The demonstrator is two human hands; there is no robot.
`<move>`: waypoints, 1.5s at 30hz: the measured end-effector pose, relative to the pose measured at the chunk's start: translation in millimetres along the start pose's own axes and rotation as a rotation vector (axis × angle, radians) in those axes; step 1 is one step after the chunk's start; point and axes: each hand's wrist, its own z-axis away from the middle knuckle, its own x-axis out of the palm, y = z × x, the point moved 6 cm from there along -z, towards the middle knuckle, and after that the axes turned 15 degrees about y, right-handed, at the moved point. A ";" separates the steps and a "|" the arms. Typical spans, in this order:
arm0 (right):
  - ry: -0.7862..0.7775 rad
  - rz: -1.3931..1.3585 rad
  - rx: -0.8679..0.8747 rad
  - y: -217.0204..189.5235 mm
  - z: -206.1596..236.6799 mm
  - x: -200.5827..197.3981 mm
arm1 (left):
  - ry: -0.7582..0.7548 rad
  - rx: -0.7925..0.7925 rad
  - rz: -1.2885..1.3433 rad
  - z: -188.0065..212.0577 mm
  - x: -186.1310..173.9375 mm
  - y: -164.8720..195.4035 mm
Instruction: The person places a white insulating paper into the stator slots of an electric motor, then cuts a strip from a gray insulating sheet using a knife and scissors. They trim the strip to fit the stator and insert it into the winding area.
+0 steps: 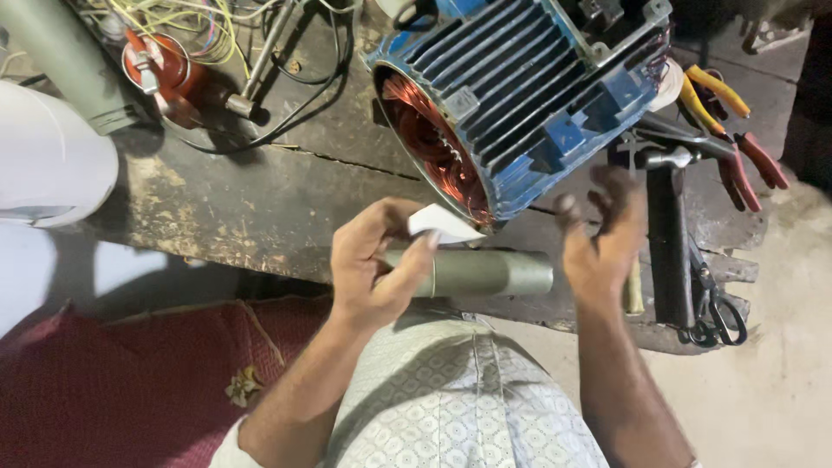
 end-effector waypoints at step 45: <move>-0.820 -0.994 0.976 171.2 128.8 -172.2 | -0.063 0.063 -0.588 166.2 192.4 -82.7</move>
